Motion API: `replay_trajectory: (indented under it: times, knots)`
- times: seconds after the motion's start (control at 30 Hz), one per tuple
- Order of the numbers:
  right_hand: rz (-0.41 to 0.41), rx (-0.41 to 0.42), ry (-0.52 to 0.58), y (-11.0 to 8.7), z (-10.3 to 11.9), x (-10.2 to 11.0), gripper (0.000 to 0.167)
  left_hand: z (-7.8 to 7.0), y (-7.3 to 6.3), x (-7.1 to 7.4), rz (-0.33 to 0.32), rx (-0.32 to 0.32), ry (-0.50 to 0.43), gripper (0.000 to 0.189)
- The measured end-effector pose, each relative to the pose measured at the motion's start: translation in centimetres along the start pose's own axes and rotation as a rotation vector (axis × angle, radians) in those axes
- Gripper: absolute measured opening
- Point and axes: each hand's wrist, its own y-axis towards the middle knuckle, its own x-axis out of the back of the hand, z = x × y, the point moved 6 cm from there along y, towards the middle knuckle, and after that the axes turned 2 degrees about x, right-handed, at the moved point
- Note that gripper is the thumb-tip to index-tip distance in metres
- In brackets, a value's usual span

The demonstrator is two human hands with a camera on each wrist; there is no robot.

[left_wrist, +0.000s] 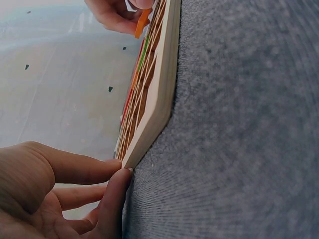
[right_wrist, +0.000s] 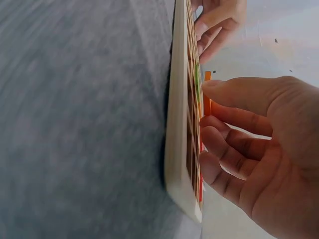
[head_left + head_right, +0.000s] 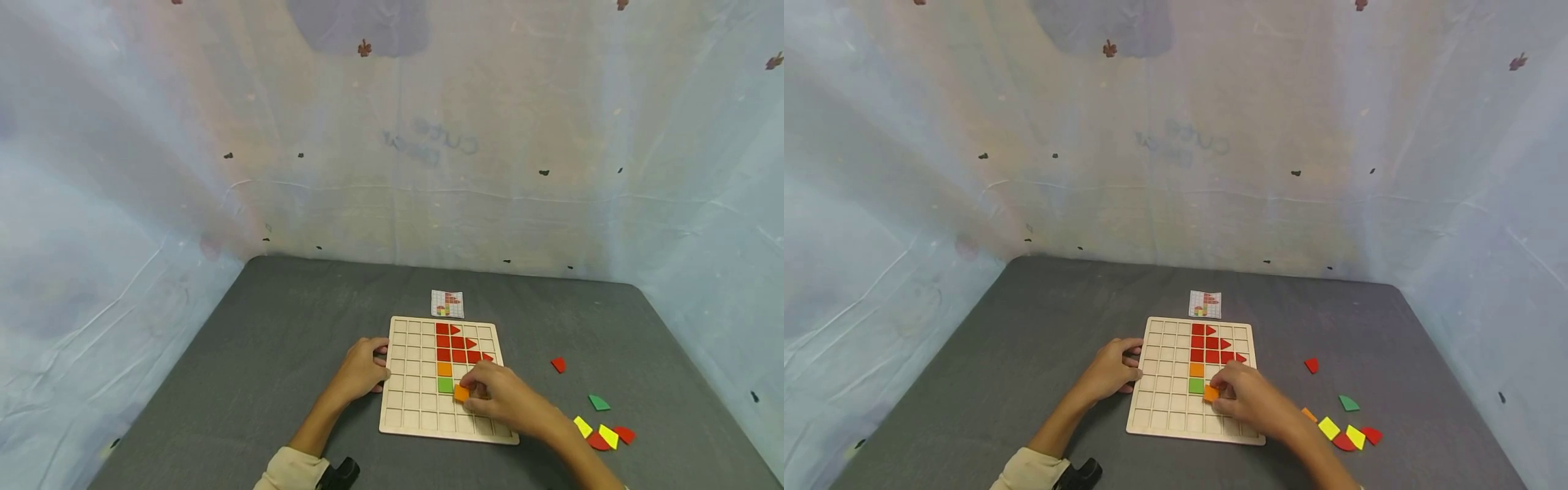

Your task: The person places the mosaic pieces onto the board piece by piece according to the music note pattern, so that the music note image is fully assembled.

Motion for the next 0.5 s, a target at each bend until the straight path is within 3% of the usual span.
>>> replay_trajectory:
  times: [0.3,0.5]
  knots:
    - [0.013,0.053,0.006,0.6,1.1,-0.5,0.02,-0.1,0.0,0.0,-0.002,-0.005,0.003,0.065]
    - [0.039,0.044,0.023,1.0,1.4,-0.9,0.019,-0.1,0.0,0.0,-0.004,-0.007,0.005,0.065]
